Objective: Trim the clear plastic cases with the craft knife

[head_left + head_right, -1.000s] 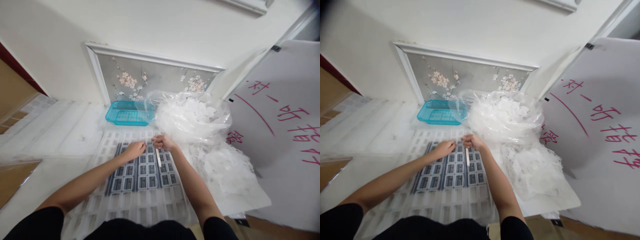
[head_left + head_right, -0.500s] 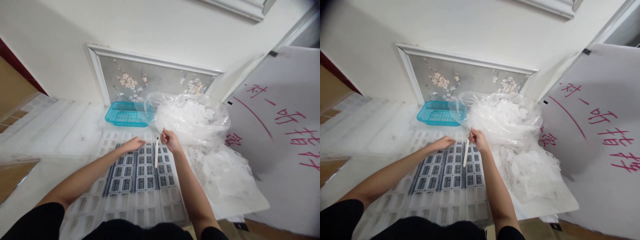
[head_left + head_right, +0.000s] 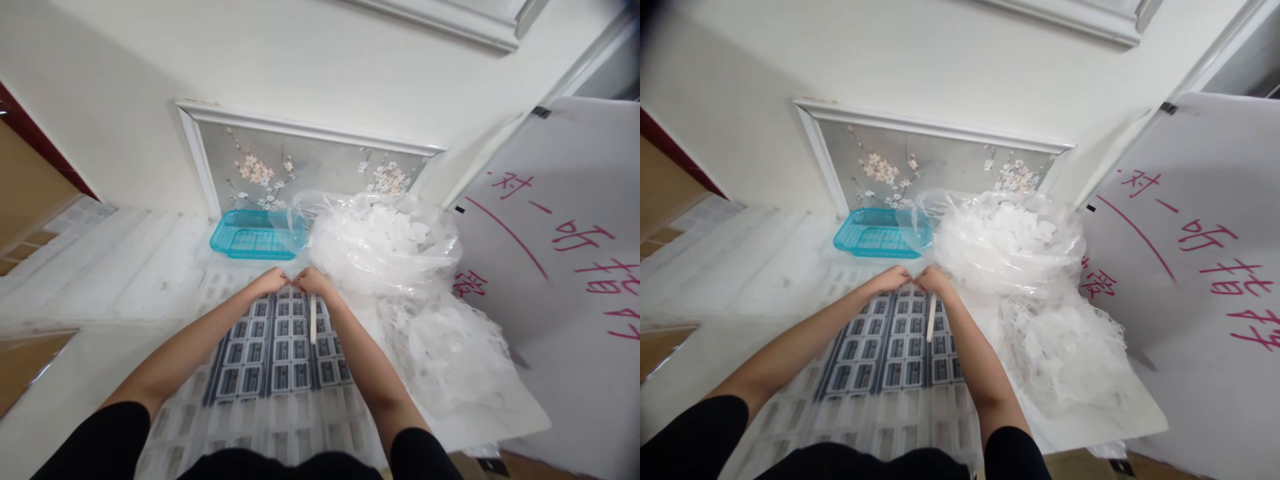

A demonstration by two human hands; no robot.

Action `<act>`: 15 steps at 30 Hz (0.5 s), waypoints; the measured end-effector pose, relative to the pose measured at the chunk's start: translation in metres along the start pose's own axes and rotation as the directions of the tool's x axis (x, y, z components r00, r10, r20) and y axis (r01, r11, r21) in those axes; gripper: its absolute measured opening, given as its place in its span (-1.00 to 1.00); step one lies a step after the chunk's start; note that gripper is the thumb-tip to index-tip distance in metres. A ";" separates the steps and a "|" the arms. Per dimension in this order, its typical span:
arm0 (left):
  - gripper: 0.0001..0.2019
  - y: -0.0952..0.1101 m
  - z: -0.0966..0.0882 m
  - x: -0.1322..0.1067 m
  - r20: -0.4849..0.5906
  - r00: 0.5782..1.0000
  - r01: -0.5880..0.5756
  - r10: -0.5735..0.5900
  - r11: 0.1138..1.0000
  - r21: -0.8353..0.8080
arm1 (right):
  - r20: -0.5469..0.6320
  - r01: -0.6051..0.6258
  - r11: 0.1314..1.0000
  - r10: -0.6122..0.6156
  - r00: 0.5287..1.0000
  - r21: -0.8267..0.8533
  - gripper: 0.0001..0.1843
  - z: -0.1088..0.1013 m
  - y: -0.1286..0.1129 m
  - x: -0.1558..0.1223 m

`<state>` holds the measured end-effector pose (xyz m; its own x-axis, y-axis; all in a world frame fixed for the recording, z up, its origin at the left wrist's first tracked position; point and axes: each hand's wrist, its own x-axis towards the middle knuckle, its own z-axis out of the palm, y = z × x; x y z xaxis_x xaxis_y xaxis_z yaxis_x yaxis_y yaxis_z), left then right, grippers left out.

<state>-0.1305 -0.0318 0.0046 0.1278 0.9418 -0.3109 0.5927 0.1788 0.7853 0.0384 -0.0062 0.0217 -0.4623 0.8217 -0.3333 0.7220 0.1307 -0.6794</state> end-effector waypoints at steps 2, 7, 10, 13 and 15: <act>-0.74 0.001 0.001 0.000 0.031 0.999 0.021 -0.020 0.999 -0.031 | 0.022 -0.026 0.999 0.026 0.999 -0.032 -0.69 0.002 -0.002 0.003; -0.78 0.006 -0.001 0.000 0.106 0.991 0.090 -0.077 0.988 -0.126 | 0.013 -0.043 0.995 0.044 0.999 -0.091 -0.81 0.007 -0.003 0.005; -0.78 0.013 -0.004 -0.001 0.177 0.981 0.113 -0.078 0.974 -0.197 | 0.006 -0.022 0.994 0.023 1.000 -0.103 -0.82 0.009 -0.001 0.005; -0.78 0.018 -0.010 -0.002 0.179 0.983 0.092 -0.049 0.966 -0.243 | -0.001 -0.003 0.995 0.003 1.000 -0.099 -0.80 0.010 0.002 0.004; -0.81 0.017 -0.015 -0.002 0.124 0.992 0.067 -0.038 0.968 -0.242 | -0.006 0.006 0.996 -0.007 1.000 -0.088 -0.81 0.011 0.004 0.004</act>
<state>-0.1323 -0.0265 0.0270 0.2026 0.8919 -0.4043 0.3895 0.3054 0.8689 0.0339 -0.0081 0.0101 -0.4641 0.8242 -0.3246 0.7618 0.1844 -0.6211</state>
